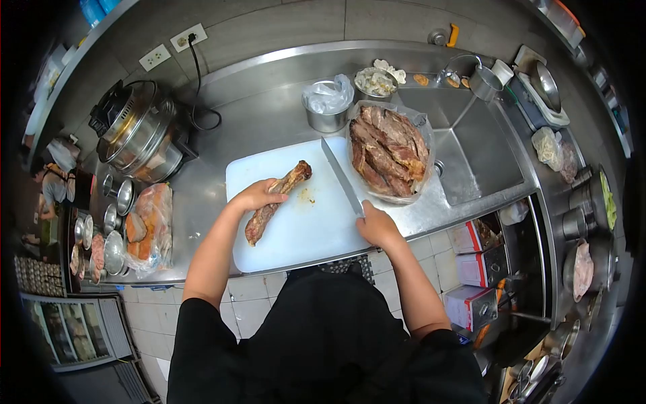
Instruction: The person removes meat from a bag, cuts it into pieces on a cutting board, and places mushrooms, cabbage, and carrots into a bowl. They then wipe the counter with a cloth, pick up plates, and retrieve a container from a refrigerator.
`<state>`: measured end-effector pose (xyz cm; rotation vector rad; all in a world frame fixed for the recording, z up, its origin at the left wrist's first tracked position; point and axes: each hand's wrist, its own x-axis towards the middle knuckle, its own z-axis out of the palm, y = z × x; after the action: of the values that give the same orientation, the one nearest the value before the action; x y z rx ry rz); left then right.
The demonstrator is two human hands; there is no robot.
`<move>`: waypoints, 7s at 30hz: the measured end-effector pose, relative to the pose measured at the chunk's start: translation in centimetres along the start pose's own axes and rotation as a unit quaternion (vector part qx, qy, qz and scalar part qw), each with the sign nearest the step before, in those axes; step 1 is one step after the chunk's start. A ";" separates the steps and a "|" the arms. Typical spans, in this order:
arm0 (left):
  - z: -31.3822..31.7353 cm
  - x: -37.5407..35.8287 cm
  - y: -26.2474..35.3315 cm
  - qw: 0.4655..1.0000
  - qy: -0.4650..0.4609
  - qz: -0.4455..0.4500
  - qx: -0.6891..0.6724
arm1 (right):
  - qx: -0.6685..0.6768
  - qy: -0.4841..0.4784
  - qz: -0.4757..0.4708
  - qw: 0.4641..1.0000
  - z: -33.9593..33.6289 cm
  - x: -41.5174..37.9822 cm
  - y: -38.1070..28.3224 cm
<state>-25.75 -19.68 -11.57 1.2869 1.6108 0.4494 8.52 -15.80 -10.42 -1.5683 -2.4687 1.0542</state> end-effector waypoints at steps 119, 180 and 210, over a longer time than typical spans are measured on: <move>7.2 -1.1 -3.7 0.814 0.481 0.184 0.267 | -0.149 -0.177 -0.051 0.972 0.7 0.2 -11.0; 7.4 -0.9 -4.6 0.788 0.538 0.207 0.215 | -0.202 -0.189 -0.031 0.960 -2.3 -3.3 -13.4; 6.6 -0.8 -5.8 0.783 0.537 0.252 0.186 | -0.176 -0.143 -0.071 0.971 -1.2 -1.6 -14.5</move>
<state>-23.20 -24.39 -18.59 1.9544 2.3282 1.4638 -1.70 -20.24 -1.00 -1.3644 -3.0537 0.9155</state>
